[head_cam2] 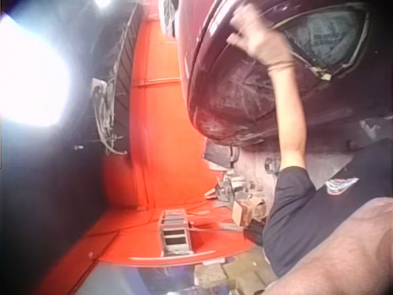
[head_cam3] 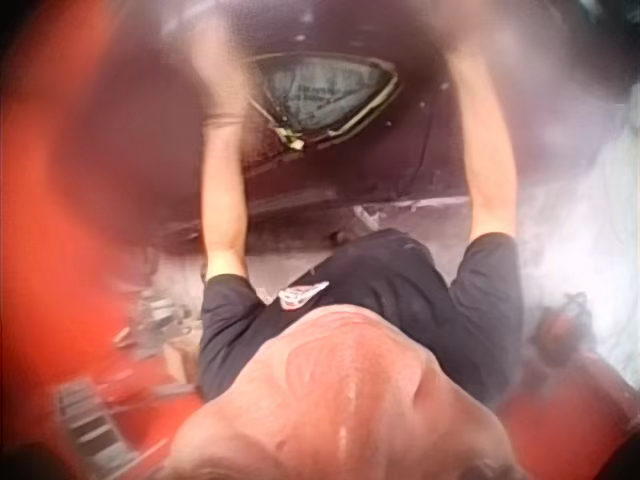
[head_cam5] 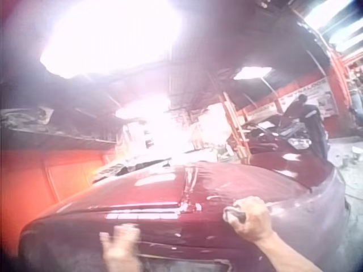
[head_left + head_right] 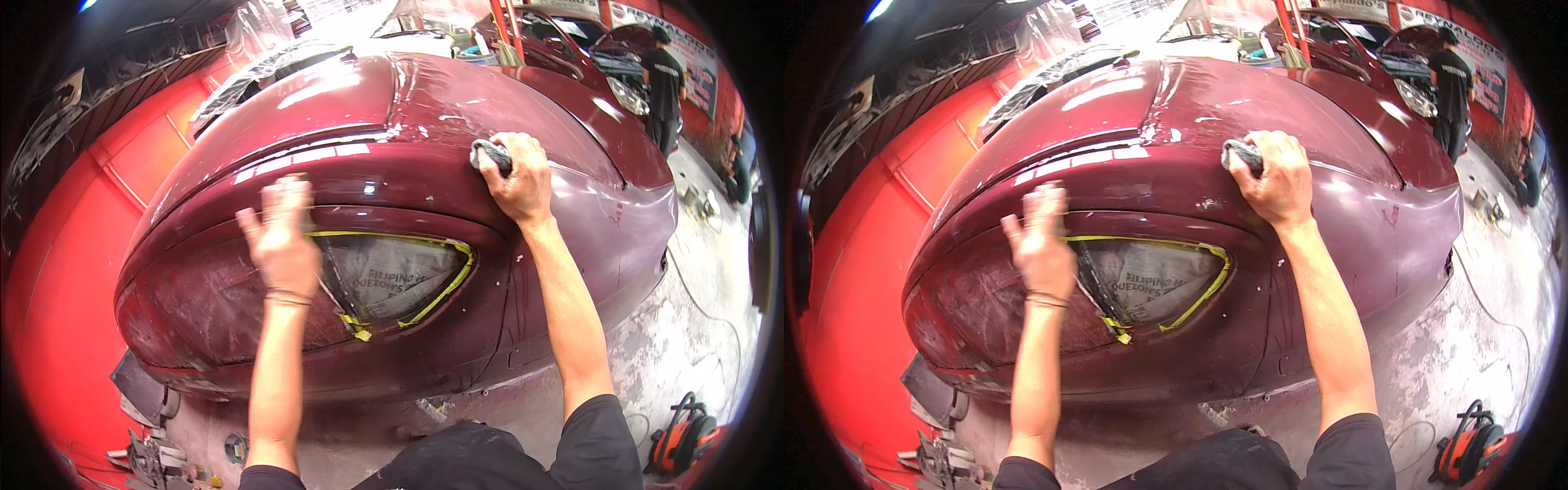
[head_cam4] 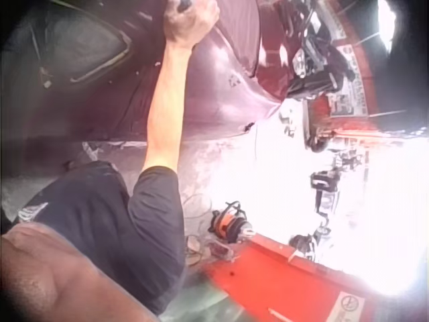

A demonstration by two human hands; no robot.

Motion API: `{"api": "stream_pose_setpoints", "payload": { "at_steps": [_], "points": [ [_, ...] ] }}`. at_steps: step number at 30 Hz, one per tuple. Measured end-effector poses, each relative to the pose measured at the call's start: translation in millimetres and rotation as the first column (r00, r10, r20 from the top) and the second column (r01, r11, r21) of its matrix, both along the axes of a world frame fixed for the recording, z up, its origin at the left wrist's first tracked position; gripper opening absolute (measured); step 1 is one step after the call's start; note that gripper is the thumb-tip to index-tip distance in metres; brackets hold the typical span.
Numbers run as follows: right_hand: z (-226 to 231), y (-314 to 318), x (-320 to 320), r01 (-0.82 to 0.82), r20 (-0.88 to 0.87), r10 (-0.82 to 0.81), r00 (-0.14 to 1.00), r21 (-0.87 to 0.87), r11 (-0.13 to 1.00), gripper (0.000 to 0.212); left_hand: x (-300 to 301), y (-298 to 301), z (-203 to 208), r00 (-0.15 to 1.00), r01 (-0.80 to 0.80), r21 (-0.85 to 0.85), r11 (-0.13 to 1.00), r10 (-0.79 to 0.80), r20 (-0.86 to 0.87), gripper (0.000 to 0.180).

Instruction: The person scrubs the rear trunk lid of a maroon car with a sponge and a small abrasive pad, repeatedly dipping the sponge in a bucket of water and wiping the surface in circular and linear motions. The person occasionally switches between the sponge and the pad while working across the trunk lid.

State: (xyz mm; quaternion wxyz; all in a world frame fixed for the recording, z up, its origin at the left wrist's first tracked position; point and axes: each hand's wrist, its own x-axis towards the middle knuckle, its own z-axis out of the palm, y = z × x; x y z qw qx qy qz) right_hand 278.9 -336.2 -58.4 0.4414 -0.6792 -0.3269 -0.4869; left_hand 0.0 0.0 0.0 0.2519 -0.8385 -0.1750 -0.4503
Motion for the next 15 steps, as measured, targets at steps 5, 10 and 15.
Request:
{"api": "stream_pose_setpoints", "payload": {
  "at_steps": [5,10,15],
  "points": [
    [-2.4,-0.7,0.5,0.008,0.016,-0.008,1.0,0.025,1.0,0.029,-46.2,122.7,25.6,0.932,0.023,-0.371,0.928,0.114,0.343,0.036],
    [-4.9,-6.0,4.9,0.026,0.015,-0.026,1.0,0.011,1.0,0.032,45.2,-51.8,5.2,0.994,0.088,-0.188,0.978,-0.074,0.08,0.04],
    [-3.2,-14.1,8.3,0.045,-0.004,-0.045,0.999,-0.002,0.999,0.03,44.9,-41.9,-7.0,0.971,0.232,-0.027,0.972,-0.233,-0.058,0.064]
  ]
}}
